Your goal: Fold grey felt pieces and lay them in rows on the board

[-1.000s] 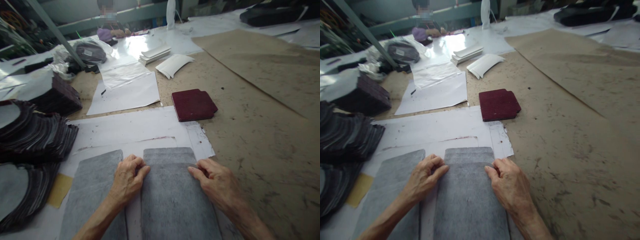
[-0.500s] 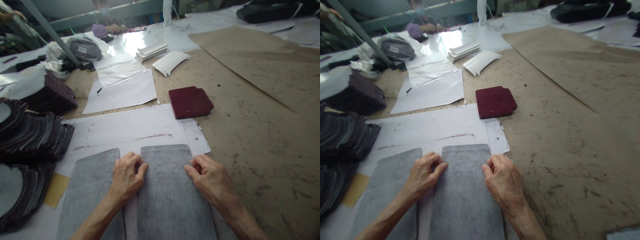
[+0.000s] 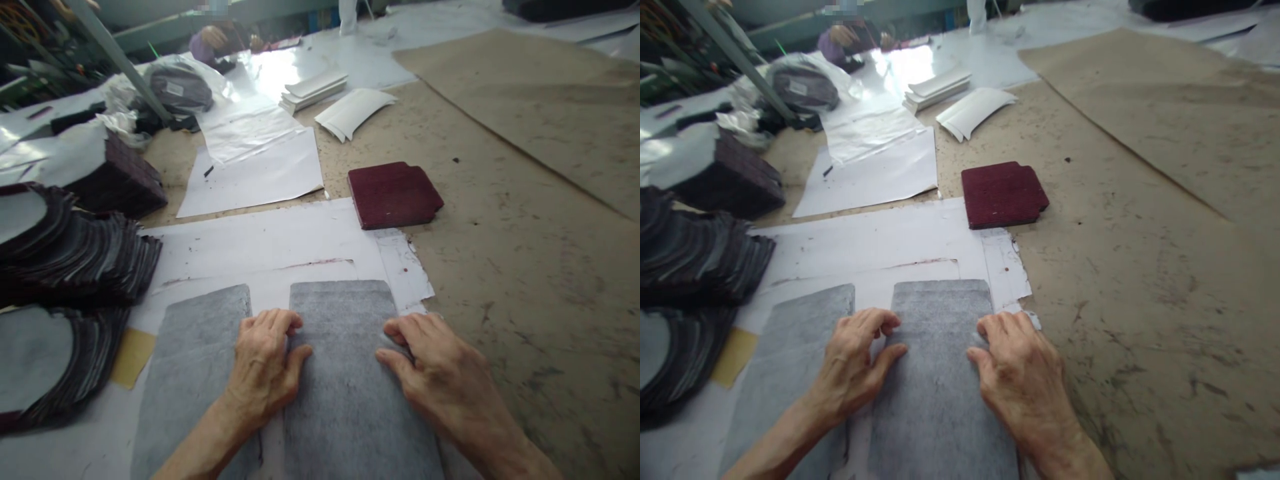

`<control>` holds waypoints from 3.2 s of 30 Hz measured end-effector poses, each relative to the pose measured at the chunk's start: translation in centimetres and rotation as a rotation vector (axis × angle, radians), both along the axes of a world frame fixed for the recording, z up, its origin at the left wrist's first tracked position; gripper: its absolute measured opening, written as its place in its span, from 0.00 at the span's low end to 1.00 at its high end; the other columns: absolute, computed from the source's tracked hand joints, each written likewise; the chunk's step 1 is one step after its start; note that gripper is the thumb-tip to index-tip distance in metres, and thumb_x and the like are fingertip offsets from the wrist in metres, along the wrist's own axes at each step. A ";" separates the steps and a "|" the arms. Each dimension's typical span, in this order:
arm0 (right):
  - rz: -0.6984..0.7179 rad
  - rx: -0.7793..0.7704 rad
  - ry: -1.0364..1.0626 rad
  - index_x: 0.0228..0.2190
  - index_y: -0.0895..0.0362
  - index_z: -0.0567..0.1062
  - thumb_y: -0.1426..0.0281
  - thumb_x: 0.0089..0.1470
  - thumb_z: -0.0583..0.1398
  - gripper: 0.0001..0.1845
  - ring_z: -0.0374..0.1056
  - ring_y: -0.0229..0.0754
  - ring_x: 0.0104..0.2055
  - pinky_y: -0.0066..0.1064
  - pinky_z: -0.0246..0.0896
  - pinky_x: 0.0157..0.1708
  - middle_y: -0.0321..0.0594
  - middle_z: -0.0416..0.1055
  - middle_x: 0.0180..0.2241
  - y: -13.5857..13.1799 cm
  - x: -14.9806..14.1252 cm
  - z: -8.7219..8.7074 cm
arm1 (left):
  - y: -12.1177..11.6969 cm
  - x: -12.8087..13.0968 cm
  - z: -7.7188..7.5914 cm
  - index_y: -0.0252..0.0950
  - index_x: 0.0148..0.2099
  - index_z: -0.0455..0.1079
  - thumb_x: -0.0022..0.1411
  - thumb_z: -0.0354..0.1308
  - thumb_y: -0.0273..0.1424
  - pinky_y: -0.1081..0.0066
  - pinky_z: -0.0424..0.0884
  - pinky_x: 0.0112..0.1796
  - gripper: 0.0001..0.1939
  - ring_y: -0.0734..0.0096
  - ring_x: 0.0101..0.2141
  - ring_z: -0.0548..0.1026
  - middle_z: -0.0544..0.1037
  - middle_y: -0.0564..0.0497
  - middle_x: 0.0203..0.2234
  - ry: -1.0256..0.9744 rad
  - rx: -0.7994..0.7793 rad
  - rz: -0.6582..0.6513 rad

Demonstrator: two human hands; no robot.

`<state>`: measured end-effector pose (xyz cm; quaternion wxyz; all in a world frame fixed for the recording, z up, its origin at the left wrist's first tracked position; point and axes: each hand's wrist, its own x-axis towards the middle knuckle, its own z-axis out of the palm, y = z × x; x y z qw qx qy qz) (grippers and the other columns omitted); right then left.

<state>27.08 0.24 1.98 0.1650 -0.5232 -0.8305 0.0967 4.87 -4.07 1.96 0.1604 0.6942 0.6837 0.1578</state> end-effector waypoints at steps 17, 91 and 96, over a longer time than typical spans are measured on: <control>-0.339 -0.329 0.181 0.13 0.53 0.63 0.60 0.44 0.53 0.16 0.59 0.37 0.18 0.28 0.50 0.19 0.33 0.64 0.15 -0.7 0.0 0.5 | 0.2 -0.1 0.5 0.37 0.23 0.60 0.55 0.51 0.31 0.70 0.55 0.31 0.09 0.69 0.28 0.66 0.67 0.55 0.21 -0.110 -0.244 0.184; -0.385 -0.531 0.045 0.13 0.54 0.65 0.65 0.38 0.58 0.09 0.61 0.36 0.22 0.27 0.50 0.22 0.31 0.65 0.18 -0.8 0.3 1.1 | -1.2 1.2 0.6 0.36 0.20 0.59 0.51 0.49 0.27 0.73 0.57 0.29 0.09 0.72 0.26 0.64 0.64 0.54 0.20 -0.068 -0.195 0.138; -0.412 -0.530 -0.009 0.12 0.53 0.64 0.63 0.37 0.58 0.11 0.62 0.38 0.22 0.29 0.50 0.21 0.31 0.65 0.17 -0.7 0.1 0.9 | -1.2 1.6 1.0 0.37 0.20 0.59 0.51 0.51 0.29 0.72 0.57 0.28 0.09 0.70 0.25 0.65 0.66 0.53 0.20 -0.012 -0.280 0.265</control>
